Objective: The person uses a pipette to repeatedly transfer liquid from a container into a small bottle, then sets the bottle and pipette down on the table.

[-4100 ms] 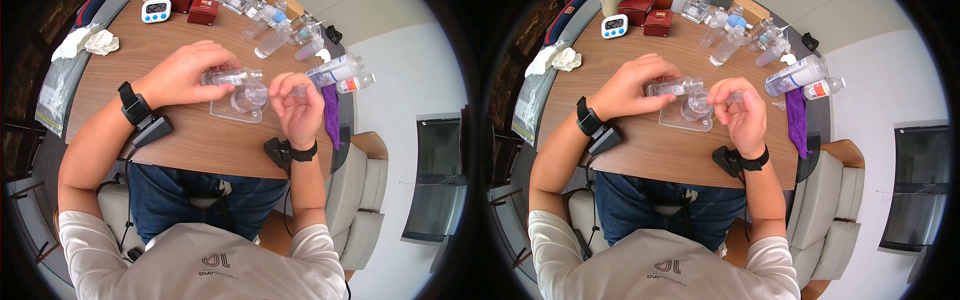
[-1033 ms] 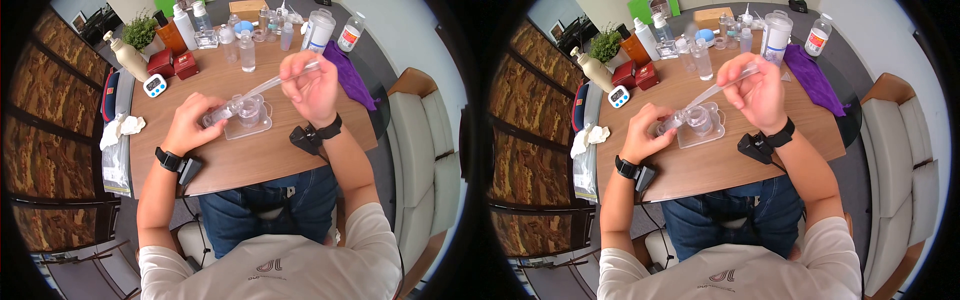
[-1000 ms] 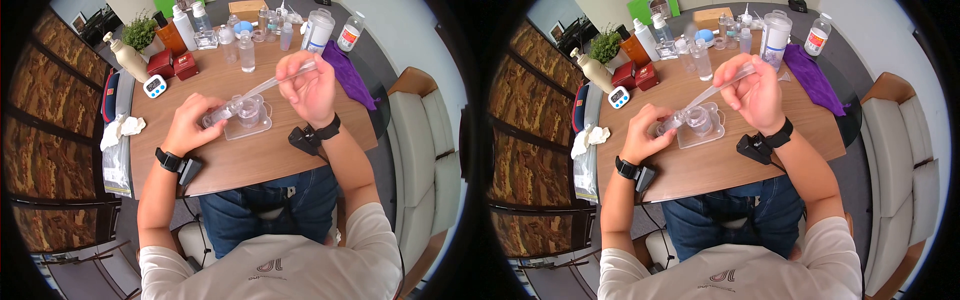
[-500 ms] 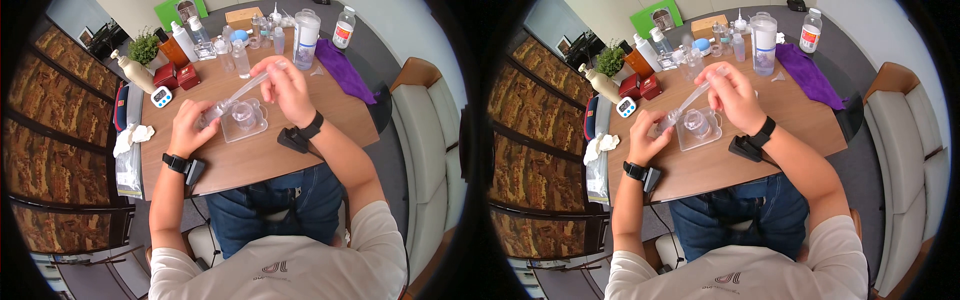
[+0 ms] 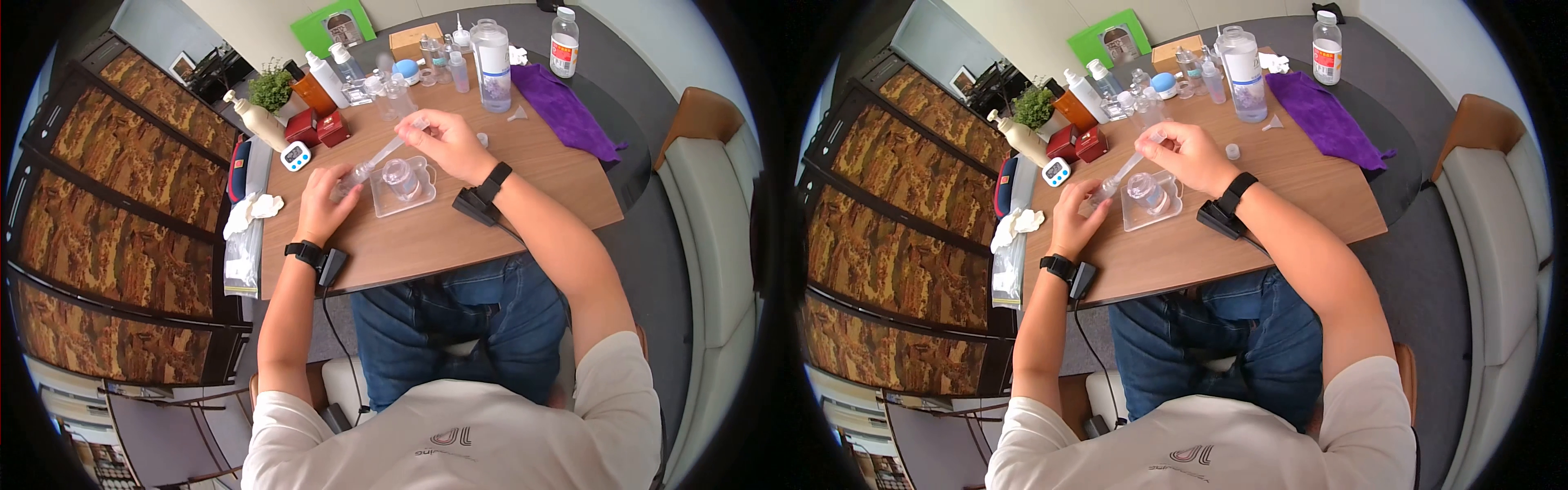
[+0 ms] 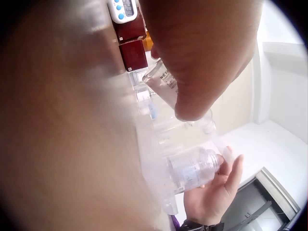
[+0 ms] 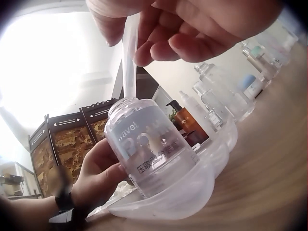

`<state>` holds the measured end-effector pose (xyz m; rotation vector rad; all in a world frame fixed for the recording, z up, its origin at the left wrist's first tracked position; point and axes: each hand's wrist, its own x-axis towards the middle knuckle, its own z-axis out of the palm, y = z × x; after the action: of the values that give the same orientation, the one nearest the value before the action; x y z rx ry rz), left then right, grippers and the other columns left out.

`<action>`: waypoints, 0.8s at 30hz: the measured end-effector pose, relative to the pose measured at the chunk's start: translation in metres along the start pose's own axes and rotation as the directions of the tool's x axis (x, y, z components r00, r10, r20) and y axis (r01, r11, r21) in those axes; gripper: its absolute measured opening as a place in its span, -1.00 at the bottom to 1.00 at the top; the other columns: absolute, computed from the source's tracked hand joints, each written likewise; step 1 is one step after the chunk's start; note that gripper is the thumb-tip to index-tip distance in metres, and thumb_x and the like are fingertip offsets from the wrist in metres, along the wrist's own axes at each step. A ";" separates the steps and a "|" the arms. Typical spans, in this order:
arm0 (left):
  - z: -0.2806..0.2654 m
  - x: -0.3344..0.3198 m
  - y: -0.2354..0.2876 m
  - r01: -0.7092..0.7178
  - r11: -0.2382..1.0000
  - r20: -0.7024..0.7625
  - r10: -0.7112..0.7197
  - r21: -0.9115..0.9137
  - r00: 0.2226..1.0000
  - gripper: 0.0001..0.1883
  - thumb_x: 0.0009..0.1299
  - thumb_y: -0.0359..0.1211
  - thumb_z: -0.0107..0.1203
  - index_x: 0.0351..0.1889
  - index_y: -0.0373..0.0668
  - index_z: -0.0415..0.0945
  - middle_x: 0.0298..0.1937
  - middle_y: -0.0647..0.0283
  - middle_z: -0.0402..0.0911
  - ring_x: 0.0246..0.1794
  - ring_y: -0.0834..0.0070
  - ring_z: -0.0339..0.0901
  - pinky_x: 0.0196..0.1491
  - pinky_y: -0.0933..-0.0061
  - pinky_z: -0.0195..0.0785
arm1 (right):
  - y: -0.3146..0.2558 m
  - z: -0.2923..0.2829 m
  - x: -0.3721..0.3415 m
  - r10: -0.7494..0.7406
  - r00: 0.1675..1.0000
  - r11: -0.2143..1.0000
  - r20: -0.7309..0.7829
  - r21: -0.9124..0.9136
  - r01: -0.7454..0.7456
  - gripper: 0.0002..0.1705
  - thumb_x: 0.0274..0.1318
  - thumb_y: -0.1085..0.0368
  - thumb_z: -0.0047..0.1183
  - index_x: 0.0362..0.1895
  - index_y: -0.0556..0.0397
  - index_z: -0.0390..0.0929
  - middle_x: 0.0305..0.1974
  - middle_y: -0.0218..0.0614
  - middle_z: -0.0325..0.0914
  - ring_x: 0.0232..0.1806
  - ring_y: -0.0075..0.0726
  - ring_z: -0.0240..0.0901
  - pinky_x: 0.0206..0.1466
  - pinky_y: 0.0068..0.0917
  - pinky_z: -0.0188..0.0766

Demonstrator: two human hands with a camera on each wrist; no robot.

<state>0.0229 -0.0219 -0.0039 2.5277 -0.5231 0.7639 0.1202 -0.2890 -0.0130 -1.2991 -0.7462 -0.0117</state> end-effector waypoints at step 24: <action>0.014 -0.026 -0.015 0.238 0.963 -0.072 -0.249 -0.129 0.966 -0.61 0.38 -0.33 0.35 0.14 -0.18 0.60 -0.02 0.09 0.67 -0.11 0.28 0.61 -0.11 0.34 0.51 | 0.003 -0.021 0.003 0.149 0.988 0.988 0.027 0.045 -0.150 -0.59 0.42 -0.05 0.16 0.06 -0.02 0.69 -0.30 -0.51 0.63 -0.40 -0.73 0.38 -0.42 -0.71 0.31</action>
<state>0.0162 -0.0113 -0.0343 2.3784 -0.2147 0.7235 0.1340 -0.3048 -0.0154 -1.3097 -0.6636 0.1412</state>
